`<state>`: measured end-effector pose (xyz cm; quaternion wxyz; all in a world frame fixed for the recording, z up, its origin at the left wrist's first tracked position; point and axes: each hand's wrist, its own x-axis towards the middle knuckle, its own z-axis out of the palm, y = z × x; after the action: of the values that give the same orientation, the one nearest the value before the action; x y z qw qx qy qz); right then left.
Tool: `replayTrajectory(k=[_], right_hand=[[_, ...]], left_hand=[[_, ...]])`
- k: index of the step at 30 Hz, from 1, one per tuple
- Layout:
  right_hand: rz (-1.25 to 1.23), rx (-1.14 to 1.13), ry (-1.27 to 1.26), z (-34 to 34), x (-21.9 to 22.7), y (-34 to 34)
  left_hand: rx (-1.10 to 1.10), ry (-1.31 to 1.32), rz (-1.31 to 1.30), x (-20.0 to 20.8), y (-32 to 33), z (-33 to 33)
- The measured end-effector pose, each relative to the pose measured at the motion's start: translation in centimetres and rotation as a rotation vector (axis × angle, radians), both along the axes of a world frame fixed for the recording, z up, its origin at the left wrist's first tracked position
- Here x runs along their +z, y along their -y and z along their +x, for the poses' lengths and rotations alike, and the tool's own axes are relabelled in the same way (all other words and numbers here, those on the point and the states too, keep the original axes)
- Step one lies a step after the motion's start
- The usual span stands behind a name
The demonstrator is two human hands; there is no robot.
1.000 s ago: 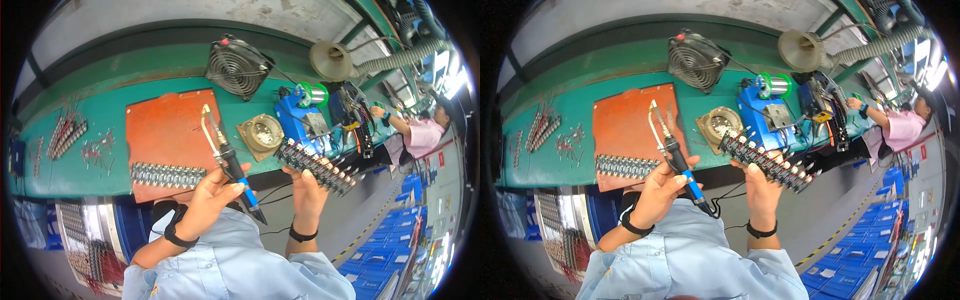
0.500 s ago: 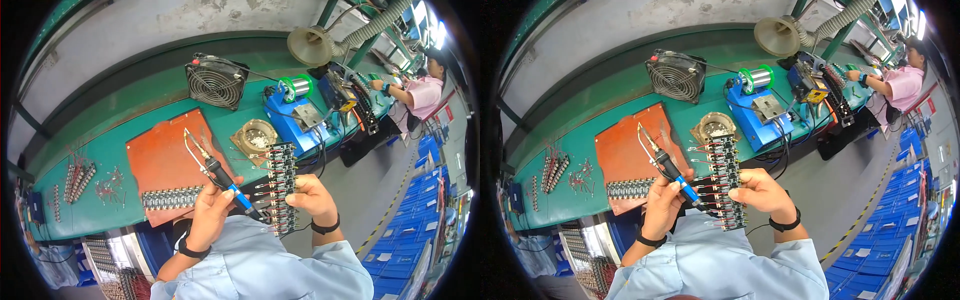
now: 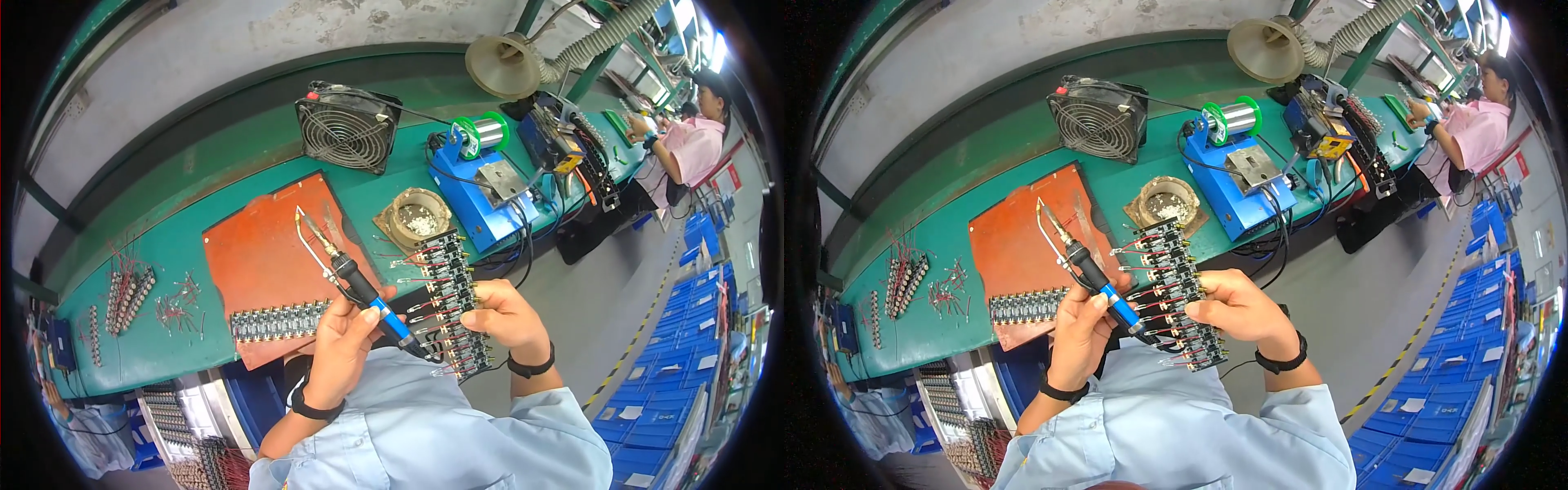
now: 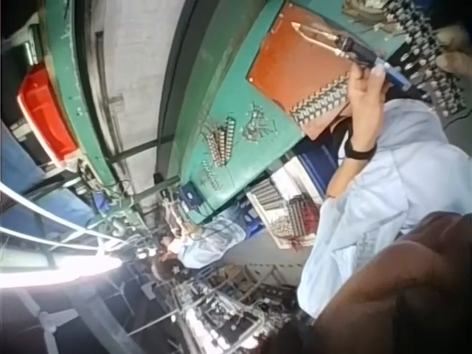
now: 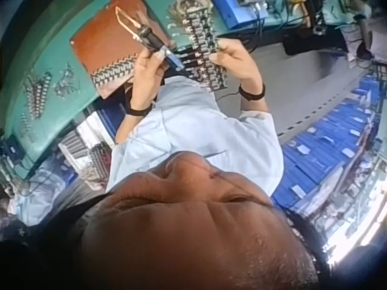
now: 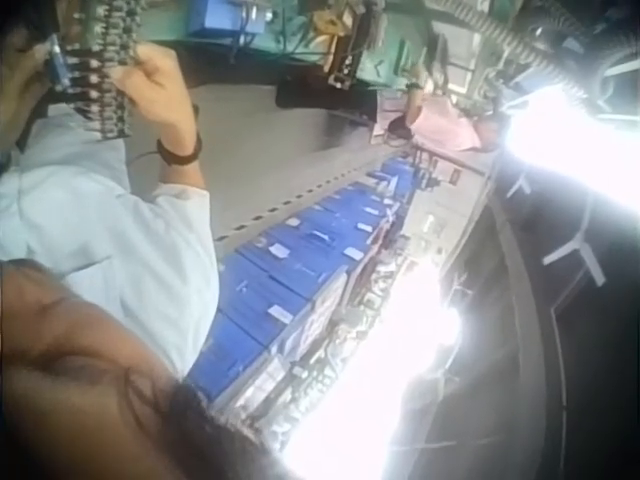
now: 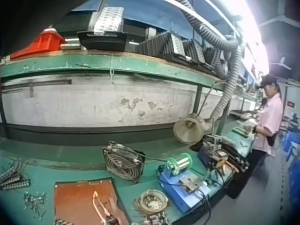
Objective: The person solders red wires onto a circuit board using a soldering iron, then sets it down to pick up another board from a tray and repeats the process.
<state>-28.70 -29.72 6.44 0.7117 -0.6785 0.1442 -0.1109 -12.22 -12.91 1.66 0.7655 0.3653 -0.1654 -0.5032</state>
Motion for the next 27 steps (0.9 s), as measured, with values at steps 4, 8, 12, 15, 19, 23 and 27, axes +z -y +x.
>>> replayTrajectory(k=[4, 8, 12, 15, 19, 23, 27], right_hand=[[-0.063, 0.038, 0.034, -0.2, -0.9, 0.5], [0.003, 0.048, -0.003, -0.1, -1.2, 0.5], [0.050, 0.040, 0.013, 0.1, -1.3, 0.8], [0.067, 0.049, -0.077, -0.1, -1.1, 1.1], [0.052, 0.016, -0.067, -0.1, -1.6, 1.0], [0.057, 0.017, -0.059, -0.1, -1.5, 1.2], [0.068, 0.033, -0.042, -0.1, -1.7, 1.5]], left_hand=[[0.000, 0.012, 0.009, 0.0, 0.0, 0.0], [0.014, 0.017, 0.004, 0.1, 0.0, -0.2], [0.021, 0.008, 0.008, -0.1, 0.1, -0.1], [0.037, 0.002, 0.017, 0.1, 0.1, -0.4], [0.055, 0.010, 0.020, 0.1, 0.2, -0.5], [0.055, 0.016, 0.022, 0.1, 0.3, -0.5], [0.054, 0.017, 0.024, 0.3, 0.3, -0.5]])
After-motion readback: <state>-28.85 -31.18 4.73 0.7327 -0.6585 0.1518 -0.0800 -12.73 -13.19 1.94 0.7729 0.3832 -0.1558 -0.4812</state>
